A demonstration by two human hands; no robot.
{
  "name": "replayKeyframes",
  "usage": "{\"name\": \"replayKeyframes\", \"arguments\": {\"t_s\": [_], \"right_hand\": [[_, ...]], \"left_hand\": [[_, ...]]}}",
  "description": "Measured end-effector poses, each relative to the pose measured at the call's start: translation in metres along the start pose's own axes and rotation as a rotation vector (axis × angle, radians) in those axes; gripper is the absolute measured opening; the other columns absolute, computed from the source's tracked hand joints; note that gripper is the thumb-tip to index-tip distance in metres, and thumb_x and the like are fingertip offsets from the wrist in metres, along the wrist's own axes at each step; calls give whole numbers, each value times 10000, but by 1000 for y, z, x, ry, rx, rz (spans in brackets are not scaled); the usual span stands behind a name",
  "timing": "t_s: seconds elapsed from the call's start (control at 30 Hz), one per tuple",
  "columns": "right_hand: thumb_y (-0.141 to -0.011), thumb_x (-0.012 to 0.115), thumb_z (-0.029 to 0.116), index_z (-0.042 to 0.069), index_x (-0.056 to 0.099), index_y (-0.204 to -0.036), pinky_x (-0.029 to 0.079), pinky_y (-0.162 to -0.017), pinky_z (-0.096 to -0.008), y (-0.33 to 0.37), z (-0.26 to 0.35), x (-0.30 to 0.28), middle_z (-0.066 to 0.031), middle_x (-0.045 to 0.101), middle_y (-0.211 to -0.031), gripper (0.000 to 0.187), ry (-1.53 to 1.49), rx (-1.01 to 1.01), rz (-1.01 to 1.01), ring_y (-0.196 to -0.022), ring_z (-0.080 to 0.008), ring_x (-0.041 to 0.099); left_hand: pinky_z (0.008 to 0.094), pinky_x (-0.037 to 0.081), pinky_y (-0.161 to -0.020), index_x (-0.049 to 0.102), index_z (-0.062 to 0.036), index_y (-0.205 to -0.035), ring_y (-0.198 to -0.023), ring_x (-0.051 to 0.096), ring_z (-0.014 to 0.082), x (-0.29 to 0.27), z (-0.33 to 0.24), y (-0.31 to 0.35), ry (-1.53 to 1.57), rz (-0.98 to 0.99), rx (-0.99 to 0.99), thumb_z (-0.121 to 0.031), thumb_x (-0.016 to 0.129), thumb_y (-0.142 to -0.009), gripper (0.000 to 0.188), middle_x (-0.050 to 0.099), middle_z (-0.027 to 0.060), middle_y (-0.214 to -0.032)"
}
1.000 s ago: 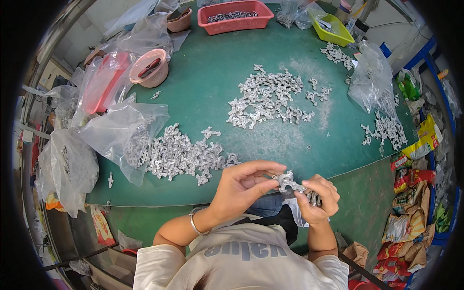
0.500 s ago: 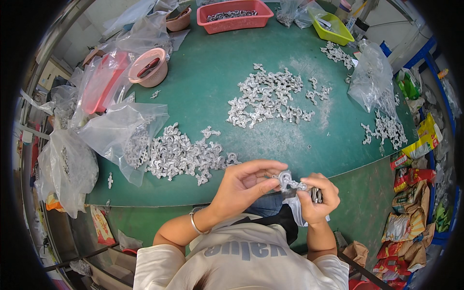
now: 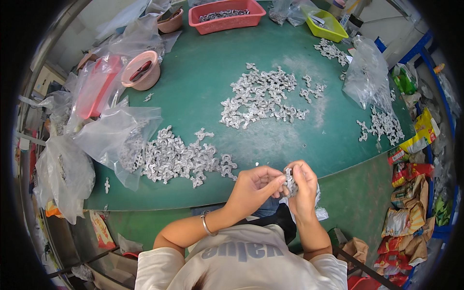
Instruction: The person picks up and joins small silver-colored metal cross-shaped components by hand, frequently gathering groups of them on a green workbench and placing the assembled units back into a pile.
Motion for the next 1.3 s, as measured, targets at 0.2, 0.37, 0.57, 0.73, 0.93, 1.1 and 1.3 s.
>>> {"name": "replayKeyframes", "arguments": {"t_s": [0.2,0.37,0.57,0.73,0.93,1.1,1.3], "right_hand": [[-837,479,220,78,405,-701,289,-426,-252,-43,13,-22,-49,401,-733,210,-642,161,117,-560,-152,365],[-801,529,105,54,509,-831,397,-481,-254,-99,29,-69,-58,483,-737,63,-524,79,-189,-613,-164,473],[-742,594,44,61,607,-999,444,-545,-298,-144,63,-87,-63,539,-642,258,878,-194,-107,-549,-169,523],[-701,649,83,84,634,-936,438,-607,-368,-149,72,-50,-96,577,-791,236,1749,-449,-49,-650,-290,569],[-696,654,86,50,623,-846,443,-614,-356,-142,81,-52,-108,588,-814,156,1625,-542,-22,-675,-304,571],[-739,627,50,-5,616,-780,413,-525,-262,-101,82,-53,-39,601,-684,70,1114,-347,-74,-570,-144,547],[-761,625,36,-11,621,-799,353,-420,-162,-42,57,-24,-11,567,-643,60,544,-92,-70,-485,-33,462]], "left_hand": [[232,467,-721,546,15,-1065,-794,562,99,-7,-5,-3,-234,16,63,-72,543,-856,227,587,57,-864],[232,462,-729,550,16,-1067,-815,559,102,-15,1,-7,-280,47,35,-70,543,-854,230,587,61,-877],[223,461,-717,569,20,-1045,-818,564,100,-17,5,-14,-309,89,10,-62,546,-849,214,597,66,-918],[225,464,-718,570,21,-1043,-820,574,103,-20,7,-20,-311,93,-12,-58,549,-845,215,605,69,-932],[229,466,-724,575,24,-1027,-813,579,106,-22,3,-23,-365,95,1,-53,555,-839,204,617,67,-913],[237,458,-753,539,16,-1083,-855,560,110,-24,3,-22,-350,67,79,-9,550,-826,258,581,66,-921],[273,470,-799,499,11,-1141,-937,524,146,-16,-23,-12,-180,-105,297,89,580,-759,398,514,95,-1021]]}}
Point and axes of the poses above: each hand's wrist, its own y-axis away from the middle knuckle, its own x-axis out of the palm, z = x × y, the point moved 7 cm from there along -y, towards the middle knuckle
